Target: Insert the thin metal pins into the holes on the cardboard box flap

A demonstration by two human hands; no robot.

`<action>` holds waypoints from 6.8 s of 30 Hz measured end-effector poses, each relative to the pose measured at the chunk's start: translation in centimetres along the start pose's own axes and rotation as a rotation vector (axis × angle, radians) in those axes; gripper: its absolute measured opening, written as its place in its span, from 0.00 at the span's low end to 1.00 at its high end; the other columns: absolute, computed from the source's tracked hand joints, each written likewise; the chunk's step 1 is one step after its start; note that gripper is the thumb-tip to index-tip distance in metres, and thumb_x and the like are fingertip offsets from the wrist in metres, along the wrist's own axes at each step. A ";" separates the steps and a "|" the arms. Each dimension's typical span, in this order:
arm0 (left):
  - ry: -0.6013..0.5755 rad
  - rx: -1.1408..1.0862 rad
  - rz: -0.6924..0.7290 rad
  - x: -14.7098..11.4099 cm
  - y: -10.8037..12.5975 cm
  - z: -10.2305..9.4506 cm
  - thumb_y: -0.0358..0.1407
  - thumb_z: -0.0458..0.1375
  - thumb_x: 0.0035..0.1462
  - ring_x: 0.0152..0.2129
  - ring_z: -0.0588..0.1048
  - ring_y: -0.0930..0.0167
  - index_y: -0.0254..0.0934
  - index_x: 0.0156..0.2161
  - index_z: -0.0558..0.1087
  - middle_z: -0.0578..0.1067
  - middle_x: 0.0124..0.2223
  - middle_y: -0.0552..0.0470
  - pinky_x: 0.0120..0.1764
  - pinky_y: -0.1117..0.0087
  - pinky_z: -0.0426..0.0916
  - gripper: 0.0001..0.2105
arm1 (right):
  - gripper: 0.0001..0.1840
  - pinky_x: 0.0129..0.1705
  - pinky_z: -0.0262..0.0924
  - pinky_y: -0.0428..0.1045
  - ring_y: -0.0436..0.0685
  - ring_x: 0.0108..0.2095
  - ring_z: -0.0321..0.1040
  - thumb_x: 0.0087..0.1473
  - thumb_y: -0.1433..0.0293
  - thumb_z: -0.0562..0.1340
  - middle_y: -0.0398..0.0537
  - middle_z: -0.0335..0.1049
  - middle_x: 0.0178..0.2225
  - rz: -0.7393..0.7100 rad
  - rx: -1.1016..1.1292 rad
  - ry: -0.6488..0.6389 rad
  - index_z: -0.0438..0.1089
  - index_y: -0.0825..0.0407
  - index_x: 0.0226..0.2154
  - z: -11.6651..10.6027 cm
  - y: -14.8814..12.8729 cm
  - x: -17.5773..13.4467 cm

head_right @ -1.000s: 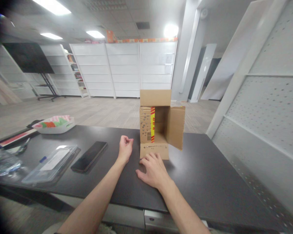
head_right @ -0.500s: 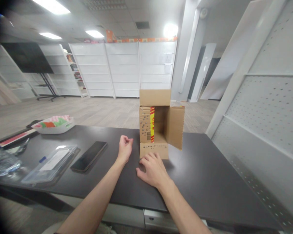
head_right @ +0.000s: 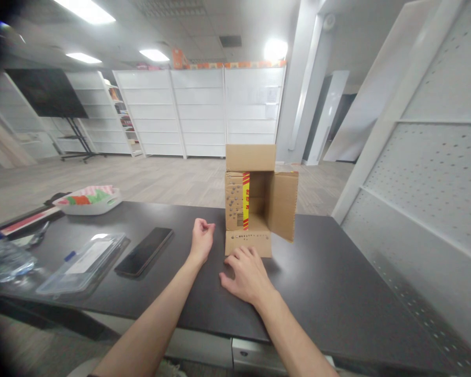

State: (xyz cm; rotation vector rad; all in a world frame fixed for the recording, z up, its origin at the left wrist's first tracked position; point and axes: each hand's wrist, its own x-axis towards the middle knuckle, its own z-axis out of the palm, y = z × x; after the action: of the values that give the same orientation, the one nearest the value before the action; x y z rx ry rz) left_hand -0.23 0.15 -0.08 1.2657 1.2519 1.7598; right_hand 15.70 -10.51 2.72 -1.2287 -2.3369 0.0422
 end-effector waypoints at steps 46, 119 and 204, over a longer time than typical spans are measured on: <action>-0.010 0.007 -0.018 0.0 -0.1 0.0 0.32 0.55 0.54 0.23 0.59 0.78 0.38 0.31 0.55 0.58 0.28 0.60 0.31 0.76 0.56 0.09 | 0.18 0.45 0.64 0.54 0.59 0.38 0.72 0.61 0.57 0.54 0.51 0.76 0.37 0.397 0.552 0.587 0.73 0.52 0.38 1.5 2.9 0.9; -0.008 -0.004 -0.008 -0.2 0.5 0.0 0.32 0.55 0.53 0.23 0.57 0.77 0.39 0.30 0.55 0.56 0.27 0.59 0.29 0.75 0.55 0.10 | 0.06 0.43 0.47 0.52 0.57 0.41 0.61 0.51 0.74 0.58 0.45 0.68 0.36 0.191 0.174 0.017 0.68 0.49 0.32 0.2 1.1 0.1; -0.021 0.005 -0.016 0.0 0.2 0.0 0.31 0.55 0.54 0.21 0.55 0.78 0.38 0.30 0.54 0.55 0.26 0.60 0.27 0.76 0.53 0.10 | 0.09 0.38 0.59 0.50 0.55 0.33 0.65 0.57 0.63 0.57 0.47 0.69 0.32 0.429 0.439 0.618 0.65 0.51 0.33 2.3 3.8 1.6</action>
State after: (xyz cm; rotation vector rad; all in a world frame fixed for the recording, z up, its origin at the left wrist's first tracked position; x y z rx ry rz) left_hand -0.25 0.04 0.13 1.2709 1.2520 1.7290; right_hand 16.86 -6.51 0.39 -1.2622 -1.4207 0.2650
